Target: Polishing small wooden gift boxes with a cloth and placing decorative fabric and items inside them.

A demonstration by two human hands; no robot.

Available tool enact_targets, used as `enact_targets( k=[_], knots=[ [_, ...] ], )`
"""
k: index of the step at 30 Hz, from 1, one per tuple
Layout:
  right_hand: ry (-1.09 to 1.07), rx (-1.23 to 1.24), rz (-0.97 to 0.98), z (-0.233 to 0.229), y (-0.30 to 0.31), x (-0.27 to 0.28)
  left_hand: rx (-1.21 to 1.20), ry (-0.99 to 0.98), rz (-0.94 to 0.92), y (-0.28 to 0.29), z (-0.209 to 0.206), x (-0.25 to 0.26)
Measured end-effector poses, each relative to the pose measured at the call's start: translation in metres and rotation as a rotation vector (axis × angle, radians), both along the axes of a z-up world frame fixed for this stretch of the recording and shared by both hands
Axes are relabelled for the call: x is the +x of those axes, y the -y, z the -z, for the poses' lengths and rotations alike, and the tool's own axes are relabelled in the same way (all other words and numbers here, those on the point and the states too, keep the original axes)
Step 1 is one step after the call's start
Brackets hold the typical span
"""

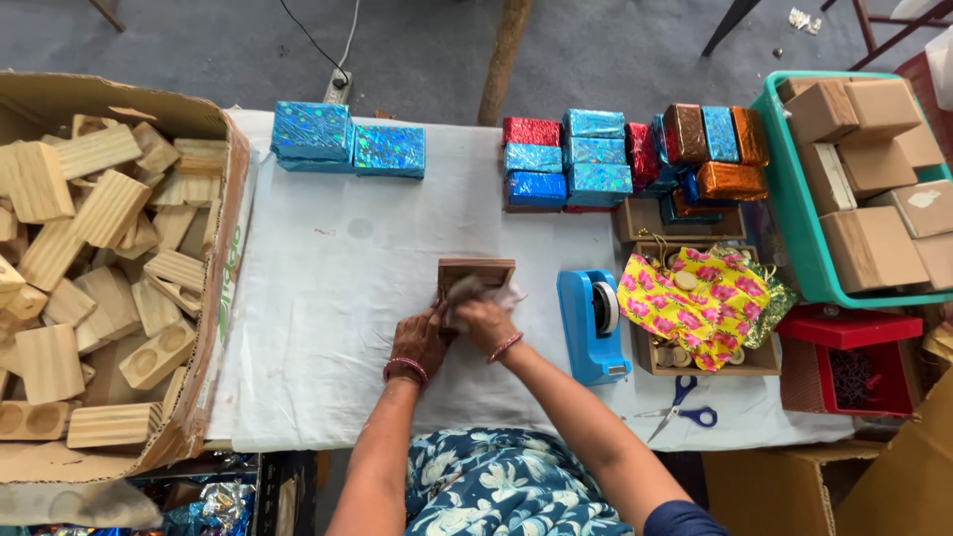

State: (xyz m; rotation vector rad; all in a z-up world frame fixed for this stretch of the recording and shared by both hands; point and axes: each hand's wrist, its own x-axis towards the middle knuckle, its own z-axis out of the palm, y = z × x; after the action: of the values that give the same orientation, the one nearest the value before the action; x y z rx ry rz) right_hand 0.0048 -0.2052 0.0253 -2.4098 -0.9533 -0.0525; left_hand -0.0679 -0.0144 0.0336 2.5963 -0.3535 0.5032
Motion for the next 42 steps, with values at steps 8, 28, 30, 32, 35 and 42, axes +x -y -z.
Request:
enact_targets(
  k=[8,28,30,32,35,42],
  knots=[
    [0.067,-0.206,-0.028,-0.087,0.009,0.002,0.054,-0.006,0.031,-0.006,0.01,-0.004],
    [-0.424,0.442,0.709,-0.043,0.087,0.025,0.061,-0.062,0.039,0.004,-0.004,-0.003],
    [-0.556,0.681,0.577,-0.06,0.07,0.017,0.023,-0.134,-0.01,0.01,-0.022,0.0],
    [-0.457,0.525,0.599,-0.059,0.064,0.021,0.006,-0.111,-0.04,0.026,-0.029,0.019],
    [-0.242,0.335,0.549,-0.081,0.051,0.013,-0.115,-0.066,-0.098,0.053,-0.01,0.035],
    [-0.028,0.375,0.069,-0.165,0.014,-0.029,-1.38,-0.451,-0.052,0.06,-0.065,0.062]
  ],
)
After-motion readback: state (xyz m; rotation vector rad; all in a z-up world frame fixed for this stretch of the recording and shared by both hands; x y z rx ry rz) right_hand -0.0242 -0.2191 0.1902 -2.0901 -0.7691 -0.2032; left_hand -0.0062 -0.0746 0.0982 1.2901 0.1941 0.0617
